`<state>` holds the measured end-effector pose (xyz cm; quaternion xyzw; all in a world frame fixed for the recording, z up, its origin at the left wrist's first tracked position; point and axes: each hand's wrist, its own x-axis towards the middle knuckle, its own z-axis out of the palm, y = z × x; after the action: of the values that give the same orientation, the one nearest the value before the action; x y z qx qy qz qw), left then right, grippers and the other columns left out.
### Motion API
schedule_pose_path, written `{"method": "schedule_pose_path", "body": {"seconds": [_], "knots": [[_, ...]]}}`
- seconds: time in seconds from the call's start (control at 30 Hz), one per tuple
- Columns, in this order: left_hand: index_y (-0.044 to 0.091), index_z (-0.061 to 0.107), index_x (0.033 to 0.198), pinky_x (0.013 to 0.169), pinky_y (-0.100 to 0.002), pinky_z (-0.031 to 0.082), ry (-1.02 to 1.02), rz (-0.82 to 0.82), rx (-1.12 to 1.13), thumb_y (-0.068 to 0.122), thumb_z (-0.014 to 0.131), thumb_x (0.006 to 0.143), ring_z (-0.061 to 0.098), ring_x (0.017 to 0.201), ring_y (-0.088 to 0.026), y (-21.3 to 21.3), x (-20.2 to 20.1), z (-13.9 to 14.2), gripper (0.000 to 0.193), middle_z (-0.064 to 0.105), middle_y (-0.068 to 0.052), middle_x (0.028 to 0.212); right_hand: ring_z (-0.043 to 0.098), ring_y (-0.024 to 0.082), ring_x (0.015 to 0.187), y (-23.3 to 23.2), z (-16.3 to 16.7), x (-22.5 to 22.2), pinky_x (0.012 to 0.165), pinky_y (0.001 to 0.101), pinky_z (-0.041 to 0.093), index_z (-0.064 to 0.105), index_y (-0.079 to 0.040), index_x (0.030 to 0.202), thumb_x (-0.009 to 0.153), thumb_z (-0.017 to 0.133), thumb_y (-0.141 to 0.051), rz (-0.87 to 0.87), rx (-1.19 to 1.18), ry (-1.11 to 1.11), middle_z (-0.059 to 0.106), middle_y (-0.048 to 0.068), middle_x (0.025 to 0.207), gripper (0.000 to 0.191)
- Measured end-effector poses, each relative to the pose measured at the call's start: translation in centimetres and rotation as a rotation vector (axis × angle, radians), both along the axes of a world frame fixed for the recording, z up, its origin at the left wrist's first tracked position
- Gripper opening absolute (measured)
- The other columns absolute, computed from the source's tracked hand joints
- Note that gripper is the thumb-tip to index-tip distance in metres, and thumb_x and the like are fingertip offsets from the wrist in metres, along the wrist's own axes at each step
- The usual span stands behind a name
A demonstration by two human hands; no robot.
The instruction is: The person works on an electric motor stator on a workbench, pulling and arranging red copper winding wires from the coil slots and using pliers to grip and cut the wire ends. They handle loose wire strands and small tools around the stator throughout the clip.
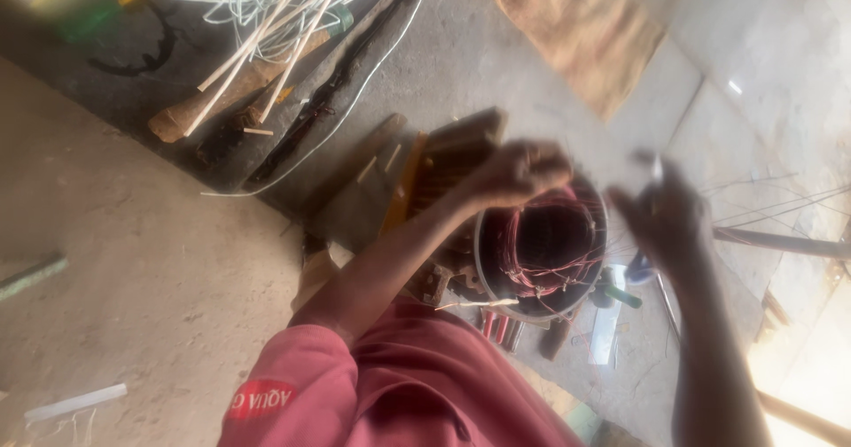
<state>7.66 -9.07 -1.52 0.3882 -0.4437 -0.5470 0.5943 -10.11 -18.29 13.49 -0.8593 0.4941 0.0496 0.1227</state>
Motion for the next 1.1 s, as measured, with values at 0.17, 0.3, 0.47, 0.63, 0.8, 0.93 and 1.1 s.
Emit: {"method": "schedule_pose_path", "body": {"seconds": [0.17,0.3,0.47,0.63,0.8,0.93,1.1], "knots": [[0.007,0.068,0.110,0.068,-0.029,0.064,-0.004,0.043,-0.105,0.015,0.060,0.101,0.070,0.079,-0.012,-0.2,0.0,-0.1,0.014,0.072,-0.006,0.092,0.066,0.033,0.080,-2.9,-7.6,-2.6,0.068,0.0495,0.055,0.063,-0.005,0.119,0.113,0.053,-0.047,0.380,-0.111,0.043,0.066,0.018,0.097,0.044],[0.009,0.068,0.108,0.058,-0.034,0.059,-0.128,-0.040,-0.001,0.017,0.059,0.104,0.063,0.066,-0.018,-0.1,0.3,0.6,0.012,0.068,-0.010,0.080,0.068,0.037,0.079,-1.7,-11.6,-2.5,0.075,0.0523,0.053,0.064,-0.002,0.102,0.105,0.053,-0.048,-0.039,-0.002,0.008,0.067,0.020,0.083,0.048],[0.010,0.068,0.105,0.071,-0.034,0.065,-0.056,-0.093,0.090,0.018,0.060,0.100,0.073,0.082,-0.019,0.7,1.2,2.1,0.012,0.077,-0.009,0.097,0.069,0.034,0.081,0.0,-3.0,-3.0,0.078,0.0520,0.053,0.071,-0.009,0.099,0.098,0.057,-0.042,0.231,-0.171,0.203,0.071,0.016,0.088,0.035],[0.008,0.069,0.108,0.082,-0.036,0.064,0.009,-0.118,0.053,0.016,0.061,0.101,0.073,0.092,-0.019,0.9,1.8,2.4,0.013,0.077,-0.013,0.103,0.067,0.024,0.083,-1.5,3.3,-1.4,0.078,0.0473,0.052,0.075,-0.014,0.099,0.069,0.079,-0.062,0.472,-0.387,0.277,0.072,0.008,0.091,0.057],[0.007,0.069,0.107,0.068,-0.040,0.060,-0.085,-0.196,0.110,0.018,0.061,0.104,0.065,0.076,-0.021,0.0,1.5,1.7,0.014,0.076,-0.017,0.101,0.053,0.014,0.071,-2.1,-1.7,3.1,0.072,0.0350,0.042,0.075,-0.029,0.095,0.093,0.073,-0.056,0.975,-0.368,0.317,0.057,-0.004,0.072,0.027],[0.007,0.073,0.113,0.079,-0.032,0.061,-0.066,-0.138,-0.048,0.011,0.064,0.100,0.069,0.089,-0.016,0.0,1.5,0.9,0.016,0.076,-0.015,0.109,0.051,0.014,0.063,-2.2,0.6,3.6,0.064,0.0337,0.043,0.074,-0.030,0.085,0.082,0.065,-0.056,1.238,-0.600,0.402,0.054,-0.005,0.061,0.028],[0.008,0.073,0.110,0.070,-0.031,0.062,-0.036,-0.178,0.082,0.011,0.064,0.098,0.065,0.078,-0.016,0.0,1.7,1.1,0.015,0.077,-0.012,0.102,0.040,0.005,0.057,-2.1,5.7,5.5,0.053,0.0207,0.035,0.062,-0.028,0.078,0.090,0.041,-0.083,1.151,-0.335,1.715,0.043,-0.009,0.060,0.060]]}}
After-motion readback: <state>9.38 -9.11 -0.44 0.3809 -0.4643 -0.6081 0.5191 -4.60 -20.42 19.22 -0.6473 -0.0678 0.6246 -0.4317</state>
